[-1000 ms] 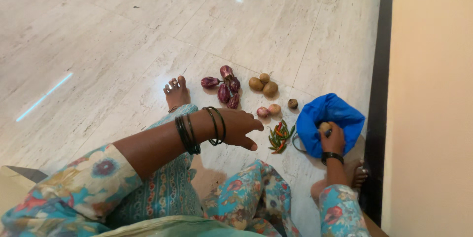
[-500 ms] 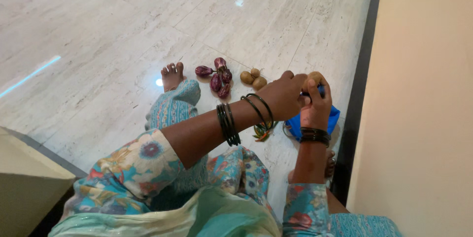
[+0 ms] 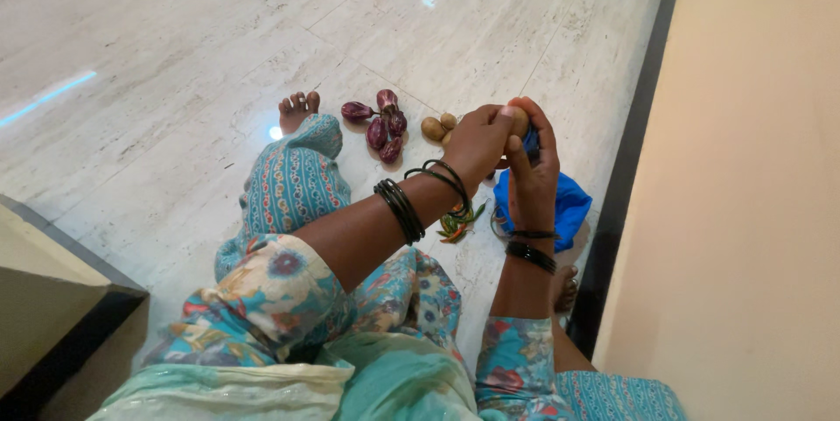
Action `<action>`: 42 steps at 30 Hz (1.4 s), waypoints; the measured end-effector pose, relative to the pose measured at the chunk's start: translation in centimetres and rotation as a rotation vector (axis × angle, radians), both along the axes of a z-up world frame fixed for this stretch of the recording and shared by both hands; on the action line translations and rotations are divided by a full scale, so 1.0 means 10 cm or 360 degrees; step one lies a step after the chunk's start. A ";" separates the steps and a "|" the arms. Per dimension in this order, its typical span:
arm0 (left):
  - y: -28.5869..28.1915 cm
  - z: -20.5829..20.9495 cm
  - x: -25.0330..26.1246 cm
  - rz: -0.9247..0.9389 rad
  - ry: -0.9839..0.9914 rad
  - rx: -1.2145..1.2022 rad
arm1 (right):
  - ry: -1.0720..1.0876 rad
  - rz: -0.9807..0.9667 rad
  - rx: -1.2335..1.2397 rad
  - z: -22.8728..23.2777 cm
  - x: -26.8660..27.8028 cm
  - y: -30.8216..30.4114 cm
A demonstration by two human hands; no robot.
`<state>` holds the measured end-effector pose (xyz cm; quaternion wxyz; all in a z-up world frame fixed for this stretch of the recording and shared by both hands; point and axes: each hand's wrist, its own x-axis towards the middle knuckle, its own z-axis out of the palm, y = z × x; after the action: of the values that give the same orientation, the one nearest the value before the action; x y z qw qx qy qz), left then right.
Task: The person sits on the floor and peels an onion and a potato using a small blue peeler. They handle the onion first, then switch to the potato, rotating each item to remove the skin.
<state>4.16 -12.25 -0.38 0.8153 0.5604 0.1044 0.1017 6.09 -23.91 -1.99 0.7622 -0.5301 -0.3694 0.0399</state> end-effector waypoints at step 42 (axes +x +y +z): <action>-0.07 -0.09 0.28 0.0397 -0.0036 0.0871 | 0.0370 -0.0500 0.0429 -0.22 -0.03 0.35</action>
<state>6.97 -12.98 -1.23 0.6162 0.7411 0.1321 0.2315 5.74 -20.39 -4.22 0.8604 -0.4664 -0.1940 -0.0681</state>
